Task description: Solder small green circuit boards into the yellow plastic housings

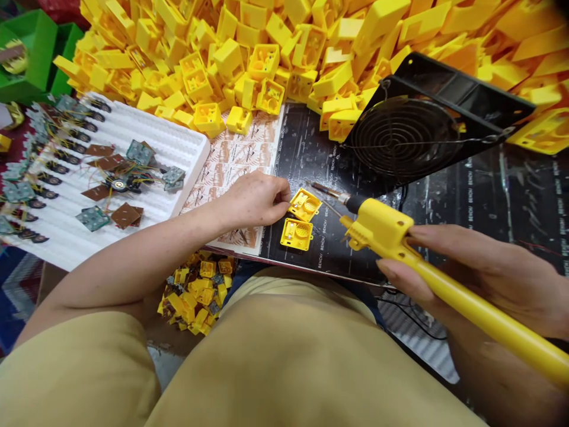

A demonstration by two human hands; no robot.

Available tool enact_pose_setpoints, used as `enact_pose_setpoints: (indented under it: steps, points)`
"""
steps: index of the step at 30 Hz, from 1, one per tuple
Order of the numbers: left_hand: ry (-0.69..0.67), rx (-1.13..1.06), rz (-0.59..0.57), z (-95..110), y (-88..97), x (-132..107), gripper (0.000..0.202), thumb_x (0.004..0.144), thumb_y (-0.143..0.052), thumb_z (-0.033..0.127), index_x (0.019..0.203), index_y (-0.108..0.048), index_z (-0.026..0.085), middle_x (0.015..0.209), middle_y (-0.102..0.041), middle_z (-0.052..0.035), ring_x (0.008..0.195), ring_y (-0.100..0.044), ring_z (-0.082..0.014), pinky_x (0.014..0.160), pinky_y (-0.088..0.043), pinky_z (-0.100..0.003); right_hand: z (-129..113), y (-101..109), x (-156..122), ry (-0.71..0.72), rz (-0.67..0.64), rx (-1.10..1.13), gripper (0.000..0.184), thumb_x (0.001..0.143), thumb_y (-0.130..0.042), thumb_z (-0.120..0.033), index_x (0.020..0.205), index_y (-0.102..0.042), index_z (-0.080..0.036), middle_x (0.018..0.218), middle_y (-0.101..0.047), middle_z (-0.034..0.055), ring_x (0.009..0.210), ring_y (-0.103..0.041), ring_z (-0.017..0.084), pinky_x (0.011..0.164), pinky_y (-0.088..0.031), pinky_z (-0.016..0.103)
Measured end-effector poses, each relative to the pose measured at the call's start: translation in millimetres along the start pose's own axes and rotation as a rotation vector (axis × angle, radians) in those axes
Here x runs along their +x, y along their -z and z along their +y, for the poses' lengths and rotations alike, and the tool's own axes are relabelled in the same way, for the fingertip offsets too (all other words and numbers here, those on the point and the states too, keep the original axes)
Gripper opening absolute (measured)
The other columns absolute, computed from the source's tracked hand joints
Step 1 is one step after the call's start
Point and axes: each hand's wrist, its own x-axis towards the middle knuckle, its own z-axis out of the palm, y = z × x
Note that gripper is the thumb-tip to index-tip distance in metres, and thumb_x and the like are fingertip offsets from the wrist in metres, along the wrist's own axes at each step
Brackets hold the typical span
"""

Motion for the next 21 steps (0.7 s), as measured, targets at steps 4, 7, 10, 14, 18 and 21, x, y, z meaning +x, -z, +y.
enact_pose_setpoints:
  steps: [4,7,10,14,18,21]
  points:
    - [-0.022,0.010,0.027,-2.2,-4.9,-7.4,0.021,0.091,-0.056,0.027,0.098,-0.072,0.017,0.086,-0.076,-0.0043,0.079,-0.070,-0.0197,0.071,-0.048,-0.028,-8.3,-13.7,8.6,0.041,-0.117,-0.014,0.050,0.096,-0.061,-0.043,0.138,-0.052,-0.018,0.077,-0.069,-0.0011,0.061,-0.064,0.012,0.060,-0.052,0.022]
    - [-0.043,-0.041,0.030,-3.6,-11.1,-12.9,0.021,0.093,-0.058,0.028,0.105,-0.070,0.016,0.094,-0.077,-0.0050,0.085,-0.072,-0.0201,0.076,-0.050,-0.029,-5.8,-34.4,23.9,0.118,-0.189,-0.064,0.021,0.097,-0.061,-0.026,0.117,-0.060,-0.019,0.080,-0.070,-0.0001,0.066,-0.066,0.010,0.063,-0.050,0.020]
    - [-0.048,-0.005,0.116,-3.5,-17.6,-15.1,0.021,0.094,-0.056,0.024,0.106,-0.071,0.015,0.096,-0.077,-0.0073,0.089,-0.072,-0.0219,0.080,-0.052,-0.032,6.5,-61.6,34.3,0.151,-0.215,-0.109,0.021,0.098,-0.059,-0.034,0.113,-0.062,-0.019,0.095,-0.071,0.0079,0.084,-0.070,0.019,0.069,-0.052,0.027]
    - [-0.054,0.005,0.224,-3.3,-22.2,-12.4,0.023,0.094,-0.052,0.022,0.102,-0.073,0.015,0.096,-0.076,-0.0085,0.092,-0.071,-0.0237,0.081,-0.053,-0.034,19.6,-86.9,36.6,0.141,-0.332,-0.040,0.028,0.100,-0.056,-0.033,0.124,-0.058,-0.018,0.099,-0.071,0.0082,0.087,-0.069,0.020,0.071,-0.054,0.028]
    - [-0.052,-0.076,0.226,-4.7,-22.4,-5.5,0.020,0.090,-0.056,0.020,0.098,-0.074,0.017,0.094,-0.075,-0.0054,0.089,-0.069,-0.0211,0.081,-0.053,-0.032,14.2,-79.1,38.0,0.161,-0.262,0.015,0.027,0.098,-0.060,-0.032,0.122,-0.059,-0.019,0.102,-0.072,0.0069,0.085,-0.070,0.018,0.071,-0.054,0.027]
    - [-0.020,-0.075,0.206,-4.8,-22.9,-1.1,0.020,0.090,-0.057,0.021,0.098,-0.074,0.015,0.094,-0.075,-0.0058,0.088,-0.069,-0.0212,0.082,-0.052,-0.033,2.2,-46.4,36.0,0.147,-0.127,0.045,0.019,0.093,-0.068,-0.029,0.110,-0.065,-0.020,0.085,-0.072,0.0013,0.071,-0.068,0.013,0.068,-0.051,0.024]
